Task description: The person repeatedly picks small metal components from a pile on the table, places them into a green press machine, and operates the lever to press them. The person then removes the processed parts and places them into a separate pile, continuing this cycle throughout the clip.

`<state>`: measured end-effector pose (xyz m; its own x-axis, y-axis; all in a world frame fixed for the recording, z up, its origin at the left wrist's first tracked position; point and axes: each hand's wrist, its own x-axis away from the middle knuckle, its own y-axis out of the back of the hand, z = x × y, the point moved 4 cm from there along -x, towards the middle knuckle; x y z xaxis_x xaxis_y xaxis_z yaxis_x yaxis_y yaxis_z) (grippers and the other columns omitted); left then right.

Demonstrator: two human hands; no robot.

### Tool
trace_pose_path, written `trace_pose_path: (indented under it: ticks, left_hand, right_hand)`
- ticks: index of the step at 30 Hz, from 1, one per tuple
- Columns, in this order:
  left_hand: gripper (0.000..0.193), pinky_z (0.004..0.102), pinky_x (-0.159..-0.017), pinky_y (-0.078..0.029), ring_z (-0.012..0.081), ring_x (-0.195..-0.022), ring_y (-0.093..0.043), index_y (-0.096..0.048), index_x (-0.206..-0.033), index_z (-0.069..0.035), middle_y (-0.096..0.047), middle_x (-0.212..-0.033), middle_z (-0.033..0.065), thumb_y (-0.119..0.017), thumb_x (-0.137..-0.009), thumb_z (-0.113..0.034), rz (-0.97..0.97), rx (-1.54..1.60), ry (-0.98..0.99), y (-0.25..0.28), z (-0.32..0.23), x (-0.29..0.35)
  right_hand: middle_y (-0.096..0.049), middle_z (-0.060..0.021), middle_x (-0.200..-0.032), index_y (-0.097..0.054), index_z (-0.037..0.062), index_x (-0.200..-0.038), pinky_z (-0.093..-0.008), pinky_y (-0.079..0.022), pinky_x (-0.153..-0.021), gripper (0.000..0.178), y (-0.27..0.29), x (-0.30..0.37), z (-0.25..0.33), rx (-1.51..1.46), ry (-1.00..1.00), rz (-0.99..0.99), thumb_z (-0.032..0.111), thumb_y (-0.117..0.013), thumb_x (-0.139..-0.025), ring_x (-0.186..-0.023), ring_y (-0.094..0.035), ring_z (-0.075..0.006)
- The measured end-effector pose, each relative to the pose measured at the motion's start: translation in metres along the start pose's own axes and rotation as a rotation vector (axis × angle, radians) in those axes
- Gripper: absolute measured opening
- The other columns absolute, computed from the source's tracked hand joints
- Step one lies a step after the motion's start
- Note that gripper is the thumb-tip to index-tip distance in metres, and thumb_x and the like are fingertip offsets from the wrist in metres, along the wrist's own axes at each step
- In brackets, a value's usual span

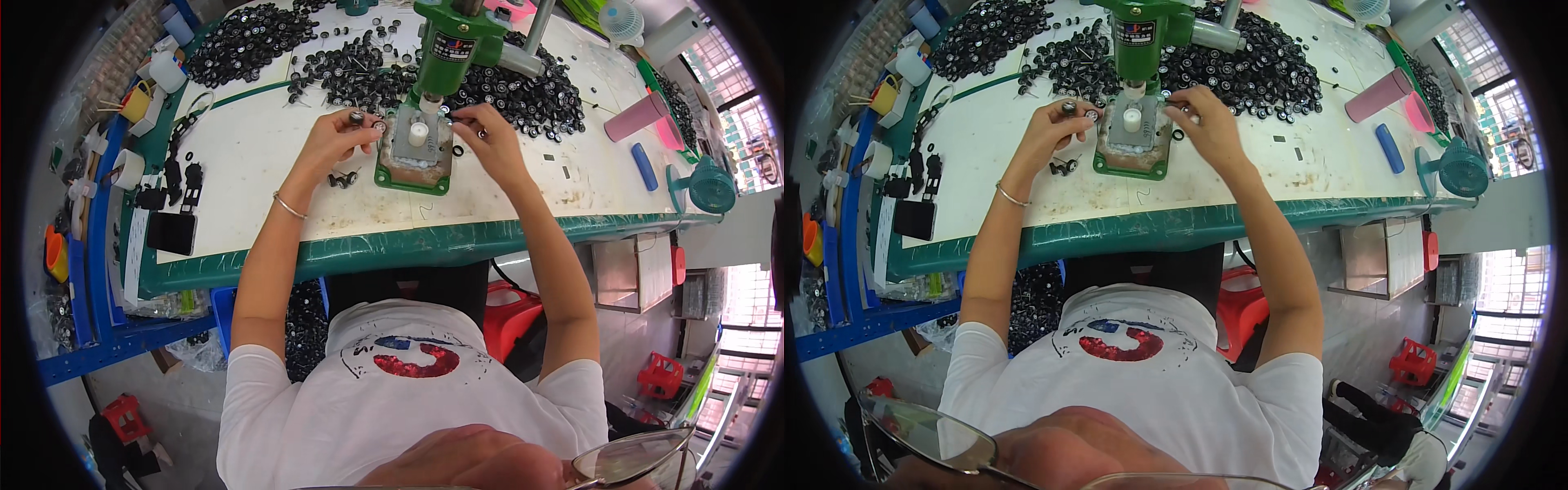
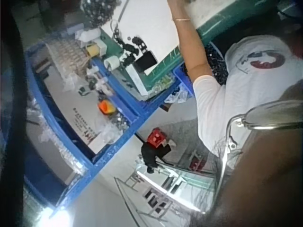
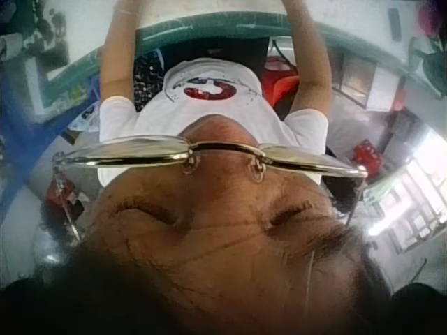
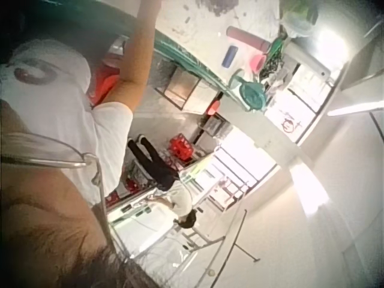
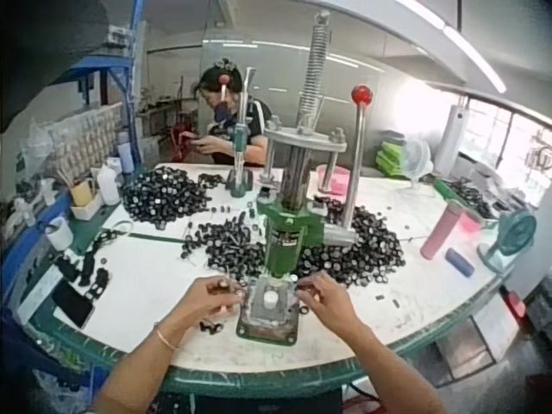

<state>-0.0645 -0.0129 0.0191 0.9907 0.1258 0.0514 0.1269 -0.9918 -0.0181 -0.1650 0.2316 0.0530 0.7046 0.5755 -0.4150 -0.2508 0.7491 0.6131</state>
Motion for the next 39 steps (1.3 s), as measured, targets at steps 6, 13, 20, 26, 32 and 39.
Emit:
trace_pose_path:
  ticks: [6, 13, 20, 26, 32, 39]
  left_hand:
    - [0.013, 0.0147, -0.040, -0.029, 0.0030, -0.061, -0.057, -0.060, -0.093, -0.006, -0.070, -0.088, 0.0129, -0.068, -0.084, -0.012, -0.017, 0.269, -0.043, -0.021, -0.010, 0.002]
    - [0.012, 0.0143, -0.044, -0.030, 0.0051, -0.066, -0.060, -0.063, -0.091, -0.003, -0.071, -0.090, 0.0114, -0.068, -0.085, -0.012, -0.039, 0.320, -0.021, -0.028, -0.023, 0.003]
    - [0.010, 0.0201, -0.056, -0.039, 0.0035, -0.062, -0.051, -0.070, -0.077, -0.004, -0.064, -0.077, -0.0015, -0.078, -0.076, -0.009, -0.122, -0.036, -0.113, -0.048, -0.021, -0.008]
    - [0.018, 0.0235, -0.061, -0.043, 0.0069, -0.068, -0.053, -0.069, -0.083, 0.000, -0.063, -0.080, -0.0015, -0.079, -0.074, -0.011, -0.108, -0.144, -0.374, -0.063, -0.032, -0.018]
    - [0.013, 0.0237, -0.062, -0.045, 0.0071, -0.070, -0.055, -0.070, -0.083, -0.002, -0.063, -0.079, -0.0014, -0.078, -0.073, -0.006, -0.122, 0.028, -0.465, -0.060, -0.018, -0.025]
    - [0.014, 0.0229, -0.066, -0.043, 0.0073, -0.073, -0.056, -0.071, -0.084, -0.001, -0.064, -0.080, -0.0004, -0.078, -0.073, -0.005, -0.068, -0.007, -0.507, -0.066, -0.029, -0.025]
  right_hand:
    - [-0.060, -0.0055, -0.098, -0.069, 0.0066, -0.102, -0.0288, -0.048, -0.071, 0.023, -0.035, -0.007, 0.033, -0.182, 0.025, 0.079, 0.018, -0.070, -0.082, -0.079, -0.059, -0.0168]
    - [-0.058, -0.0031, -0.103, -0.069, 0.0071, -0.108, -0.0266, -0.047, -0.076, 0.029, -0.044, -0.002, 0.018, -0.335, -0.167, 0.138, 0.018, -0.072, -0.082, -0.086, -0.058, -0.0129]
    - [-0.063, -0.0036, -0.098, -0.060, 0.0023, -0.122, -0.0258, -0.048, -0.074, 0.037, 0.003, -0.013, 0.012, -0.515, -0.257, -0.050, 0.017, -0.065, -0.088, -0.081, -0.059, -0.0105]
    - [-0.066, -0.0088, -0.104, -0.060, 0.0037, -0.118, -0.0301, -0.047, -0.086, 0.038, 0.085, -0.074, 0.030, -0.762, -0.298, -0.259, 0.032, -0.043, -0.100, -0.092, -0.061, -0.0157]
    - [-0.052, 0.0021, -0.067, -0.054, 0.0104, -0.085, -0.0224, -0.030, -0.043, 0.027, 0.110, -0.173, 0.119, -0.827, -0.499, -0.491, 0.035, -0.062, -0.091, -0.049, -0.043, -0.0066]
    - [-0.035, 0.0095, -0.051, -0.050, 0.0168, -0.071, -0.0191, -0.014, -0.030, 0.026, 0.130, -0.173, 0.093, -0.926, -0.124, -0.453, 0.027, -0.066, -0.088, -0.034, -0.026, -0.0020]
